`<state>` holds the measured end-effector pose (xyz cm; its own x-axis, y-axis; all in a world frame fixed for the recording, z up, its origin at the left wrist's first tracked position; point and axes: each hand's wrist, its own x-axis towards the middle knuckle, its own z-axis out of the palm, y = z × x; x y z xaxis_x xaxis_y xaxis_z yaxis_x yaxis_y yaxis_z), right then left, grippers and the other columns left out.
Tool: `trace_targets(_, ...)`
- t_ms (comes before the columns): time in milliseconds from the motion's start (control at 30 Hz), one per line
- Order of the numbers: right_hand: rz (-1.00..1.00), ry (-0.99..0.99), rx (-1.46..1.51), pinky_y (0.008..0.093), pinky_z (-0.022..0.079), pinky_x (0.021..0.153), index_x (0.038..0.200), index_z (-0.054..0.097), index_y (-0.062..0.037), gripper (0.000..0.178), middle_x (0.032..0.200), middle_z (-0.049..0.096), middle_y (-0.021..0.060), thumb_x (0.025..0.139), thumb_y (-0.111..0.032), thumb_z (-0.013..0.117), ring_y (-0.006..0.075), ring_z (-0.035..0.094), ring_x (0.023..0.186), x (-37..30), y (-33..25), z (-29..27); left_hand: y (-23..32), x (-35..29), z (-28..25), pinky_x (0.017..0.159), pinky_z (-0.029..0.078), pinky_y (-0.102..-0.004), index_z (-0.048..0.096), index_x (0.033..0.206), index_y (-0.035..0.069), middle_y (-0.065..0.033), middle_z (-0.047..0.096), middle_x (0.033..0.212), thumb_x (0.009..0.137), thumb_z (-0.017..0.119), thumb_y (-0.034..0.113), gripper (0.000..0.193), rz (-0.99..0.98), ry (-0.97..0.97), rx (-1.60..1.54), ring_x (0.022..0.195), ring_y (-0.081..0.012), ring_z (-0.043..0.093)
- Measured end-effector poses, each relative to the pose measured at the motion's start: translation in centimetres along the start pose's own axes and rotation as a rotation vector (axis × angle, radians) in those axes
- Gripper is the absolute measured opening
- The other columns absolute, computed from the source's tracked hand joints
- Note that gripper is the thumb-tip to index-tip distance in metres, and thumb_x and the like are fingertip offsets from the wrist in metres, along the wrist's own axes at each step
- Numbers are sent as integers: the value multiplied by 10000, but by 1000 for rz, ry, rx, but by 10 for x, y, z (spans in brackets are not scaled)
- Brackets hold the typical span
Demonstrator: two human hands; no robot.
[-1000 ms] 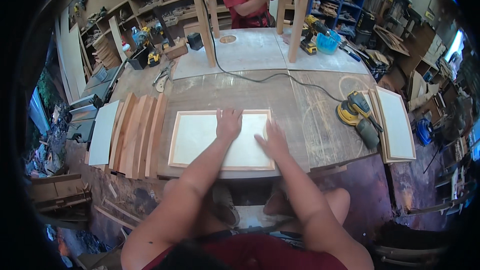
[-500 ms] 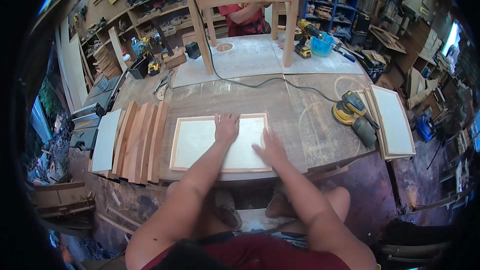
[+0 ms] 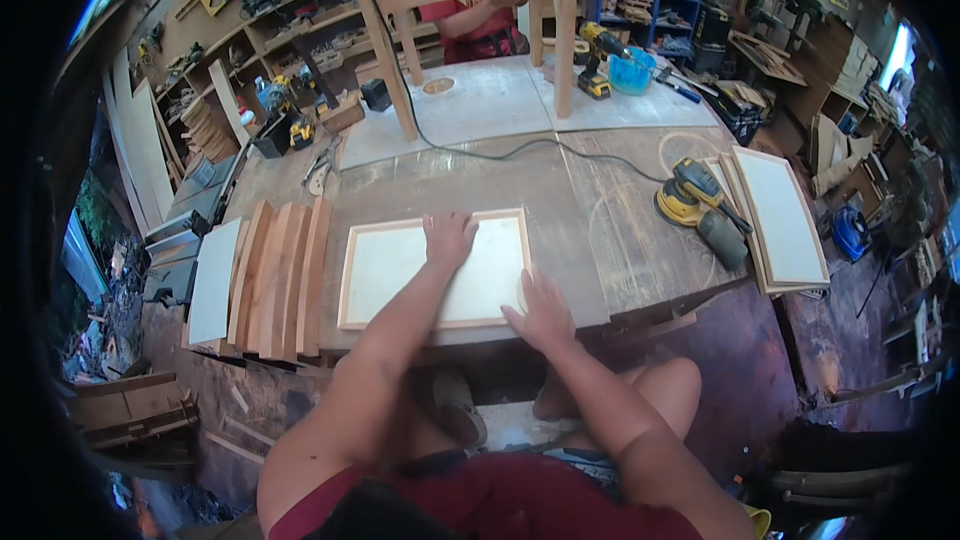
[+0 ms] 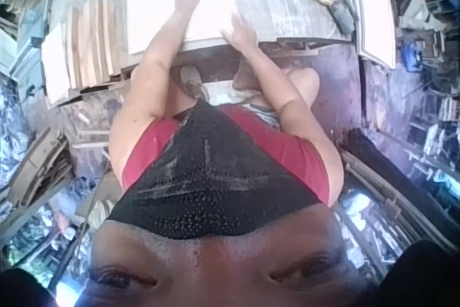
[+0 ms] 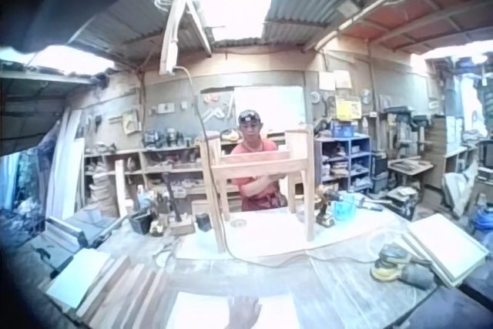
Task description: The person sands the edges of a wooden frame with sandpaper, then fits a wooden panel into the frame and presses it into place by hand.
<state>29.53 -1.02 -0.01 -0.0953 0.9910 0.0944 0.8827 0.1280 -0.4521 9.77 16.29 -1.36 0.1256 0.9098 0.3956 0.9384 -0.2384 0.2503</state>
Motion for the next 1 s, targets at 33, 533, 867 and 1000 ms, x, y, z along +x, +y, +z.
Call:
trace_targets(33, 8, -22, 1, 490, 279, 1184, 1486, 357, -13, 779, 1529, 372, 264, 912, -471, 616, 414, 375, 1402, 0, 1, 1, 3, 5, 0, 1119, 306, -536, 698, 1151, 142, -130, 662, 1161, 926, 625, 391, 343, -32, -27, -40, 1189, -308, 552)
trace_targets(533, -88, 97, -13, 512, 255, 1197, 1471, 385, -11, 725, 1518, 379, 273, 895, -380, 625, 406, 373, 1412, 3, 6, 9, 34, 98, 41, 878, 523, -391, 784, 1085, 203, -116, 747, 1025, 885, 696, 177, 220, 391, -593, -571, 942, -276, 701)
trace_targets(867, -25, 44, -18, 489, 269, 1199, 1479, 396, -46, 712, 1553, 349, 239, 901, -400, 611, 420, 343, 1426, 3, 3, 10, 31, 110, 38, 875, 528, -345, 793, 1051, 127, -107, 765, 1028, 833, 749, 149, 223, 274, -706, -678, 948, -213, 704)
trace_targets(1000, -80, 134, -47, 497, 283, 1191, 1470, 409, -49, 708, 1543, 362, 244, 889, -393, 623, 421, 366, 1410, 3, 5, 13, 30, 104, 39, 875, 529, -345, 797, 1033, 120, -122, 767, 1000, 823, 760, 160, 217, 240, -657, -732, 929, -220, 709)
